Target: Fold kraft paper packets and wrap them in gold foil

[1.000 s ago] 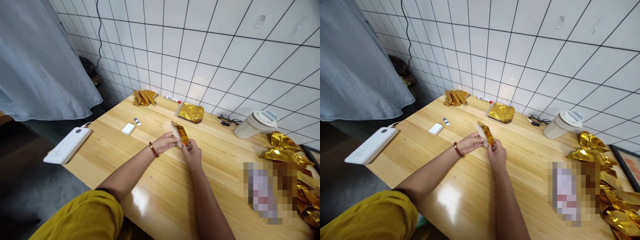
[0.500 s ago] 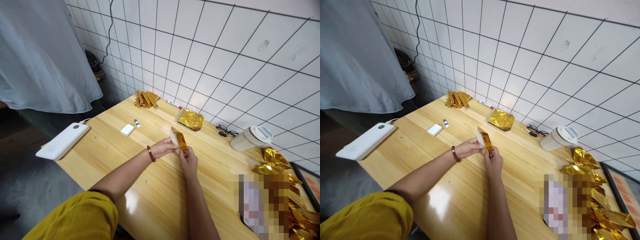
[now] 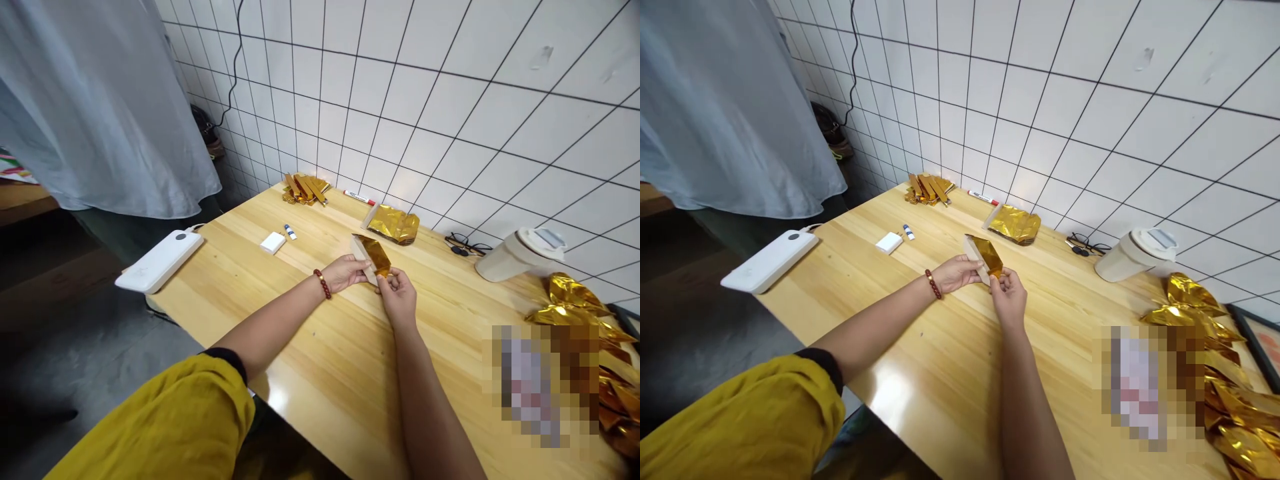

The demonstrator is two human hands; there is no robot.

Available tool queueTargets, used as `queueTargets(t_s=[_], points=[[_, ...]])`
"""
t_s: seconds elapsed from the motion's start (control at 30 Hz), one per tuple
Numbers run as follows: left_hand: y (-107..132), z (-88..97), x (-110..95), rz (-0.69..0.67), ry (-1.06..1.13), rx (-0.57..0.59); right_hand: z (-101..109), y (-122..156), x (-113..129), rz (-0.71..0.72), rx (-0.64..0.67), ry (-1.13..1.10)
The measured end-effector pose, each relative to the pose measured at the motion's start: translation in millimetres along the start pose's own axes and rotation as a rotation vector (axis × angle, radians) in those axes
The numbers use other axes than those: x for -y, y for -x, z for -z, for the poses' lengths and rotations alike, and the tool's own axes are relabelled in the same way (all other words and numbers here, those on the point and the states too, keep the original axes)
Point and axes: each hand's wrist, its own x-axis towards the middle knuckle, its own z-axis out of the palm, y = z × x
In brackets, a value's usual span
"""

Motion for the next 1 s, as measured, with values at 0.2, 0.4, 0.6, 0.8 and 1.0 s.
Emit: queueTargets(t_s=[0.2,0.4,0.6,0.8,1.0], points=[[-1,-1.4,8,-0.077,-0.066,0.032,1,2,6,-0.016,-0.014,-0.072],[-4,-10.4,25,-0.210,-0.168,-0.095,6,2,7,0.021,-0.023,-0.064],[-7,-20.0,38,-0.270,-0.252,-0.313,8,4,7,0.008,-0.040,-0.091],[-6,-17.5,14,-0.176,-0.023,-0.233,9,6,9,-0.003,-0.055,-0.064],[-20,-19.4,4,-0.170,0.213,-0.168,8,3,10,-0.014,-0.056,-0.089]])
